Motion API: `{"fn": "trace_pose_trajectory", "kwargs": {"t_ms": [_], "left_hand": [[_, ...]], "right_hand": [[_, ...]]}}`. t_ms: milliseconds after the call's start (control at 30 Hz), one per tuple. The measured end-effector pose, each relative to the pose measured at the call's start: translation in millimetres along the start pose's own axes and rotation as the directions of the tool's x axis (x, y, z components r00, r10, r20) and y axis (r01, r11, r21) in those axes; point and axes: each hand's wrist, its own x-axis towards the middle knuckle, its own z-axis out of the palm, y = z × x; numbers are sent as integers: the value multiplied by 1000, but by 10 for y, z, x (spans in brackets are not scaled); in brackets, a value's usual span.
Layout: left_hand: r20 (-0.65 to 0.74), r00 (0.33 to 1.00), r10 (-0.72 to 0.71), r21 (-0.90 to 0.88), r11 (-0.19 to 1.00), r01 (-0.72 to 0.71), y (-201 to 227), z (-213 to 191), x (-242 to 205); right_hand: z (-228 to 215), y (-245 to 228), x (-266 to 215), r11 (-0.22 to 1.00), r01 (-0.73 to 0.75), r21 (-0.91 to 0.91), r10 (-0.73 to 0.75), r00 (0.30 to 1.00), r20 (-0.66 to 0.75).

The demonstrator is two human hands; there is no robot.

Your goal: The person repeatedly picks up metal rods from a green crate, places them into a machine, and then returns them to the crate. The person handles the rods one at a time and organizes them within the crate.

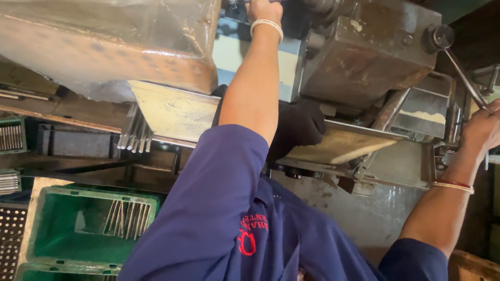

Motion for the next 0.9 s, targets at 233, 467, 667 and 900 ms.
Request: {"fn": "trace_pose_trajectory", "kwargs": {"t_ms": [233, 467, 667, 900], "left_hand": [[95, 926, -364, -263, 888, 376, -194, 322, 374], [-4, 994, 105, 54, 993, -105, -462, 428, 461], [-35, 999, 14, -407, 913, -27, -276, 321, 480], [42, 999, -32, -211, 977, 40, -147, 253, 378]], "right_hand": [[-60, 34, -55, 998, -43, 53, 40, 998, 57], [-119, 140, -318, 993, 68, -98, -73, 996, -44], [-68, 210, -89, 1000, 0, -28, 1, 998, 60], [-126, 177, -67, 996, -70, 49, 64, 991, 121]]}}
